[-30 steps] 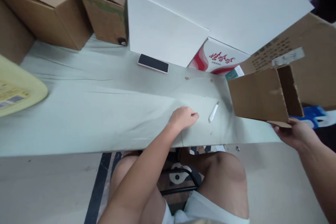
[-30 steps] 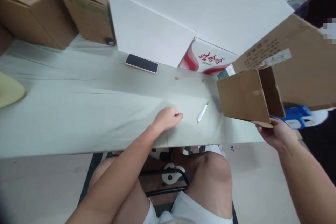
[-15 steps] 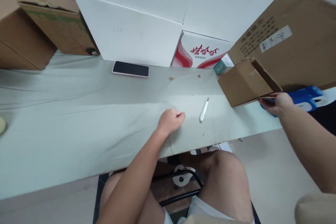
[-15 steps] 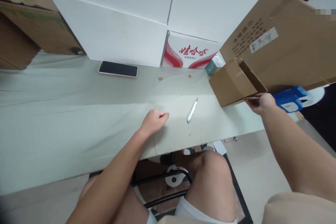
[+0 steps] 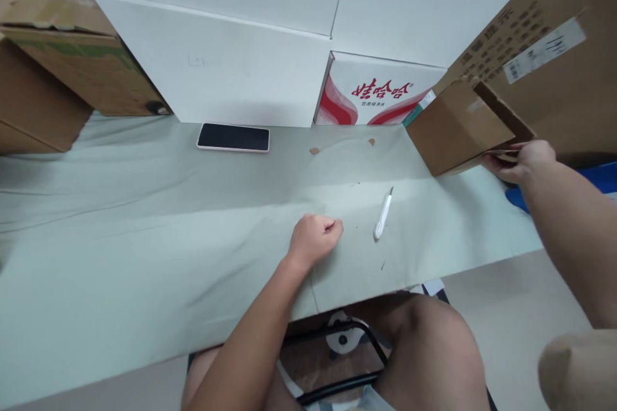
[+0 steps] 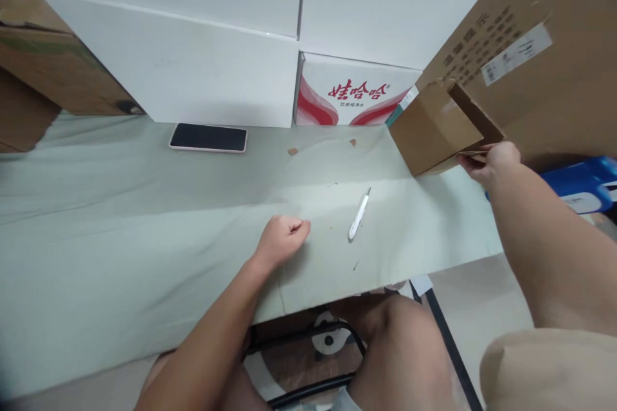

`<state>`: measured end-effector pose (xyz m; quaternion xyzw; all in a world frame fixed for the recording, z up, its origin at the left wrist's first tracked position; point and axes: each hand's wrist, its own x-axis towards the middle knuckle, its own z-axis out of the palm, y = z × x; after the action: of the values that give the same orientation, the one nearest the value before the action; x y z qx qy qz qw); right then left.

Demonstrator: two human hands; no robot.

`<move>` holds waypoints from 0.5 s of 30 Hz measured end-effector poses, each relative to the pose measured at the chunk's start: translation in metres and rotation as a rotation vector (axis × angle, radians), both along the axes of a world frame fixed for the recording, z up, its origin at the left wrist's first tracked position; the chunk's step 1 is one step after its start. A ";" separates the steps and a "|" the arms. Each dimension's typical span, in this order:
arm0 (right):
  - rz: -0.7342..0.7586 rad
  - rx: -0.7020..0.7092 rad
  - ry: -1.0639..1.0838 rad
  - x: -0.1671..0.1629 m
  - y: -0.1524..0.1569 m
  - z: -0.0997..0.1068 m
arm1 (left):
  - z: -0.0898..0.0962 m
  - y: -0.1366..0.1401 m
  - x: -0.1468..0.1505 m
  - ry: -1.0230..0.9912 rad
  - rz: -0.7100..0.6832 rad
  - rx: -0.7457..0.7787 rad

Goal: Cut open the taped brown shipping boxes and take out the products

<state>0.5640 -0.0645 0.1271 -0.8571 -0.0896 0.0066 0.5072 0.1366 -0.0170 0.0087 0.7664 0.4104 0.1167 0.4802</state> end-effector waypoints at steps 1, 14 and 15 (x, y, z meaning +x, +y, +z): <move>-0.027 0.029 0.102 -0.001 0.005 0.001 | 0.000 0.000 0.000 0.002 0.001 0.002; 0.271 0.026 0.552 -0.046 0.062 -0.018 | -0.002 0.001 -0.003 -0.027 -0.023 -0.008; 0.287 -0.006 0.568 -0.058 0.063 -0.024 | -0.001 0.001 -0.006 -0.030 -0.016 -0.010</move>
<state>0.5063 -0.0013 0.1032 -0.8012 -0.0644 0.3175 0.5031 0.1307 -0.0159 0.0081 0.7656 0.3974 0.1222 0.4909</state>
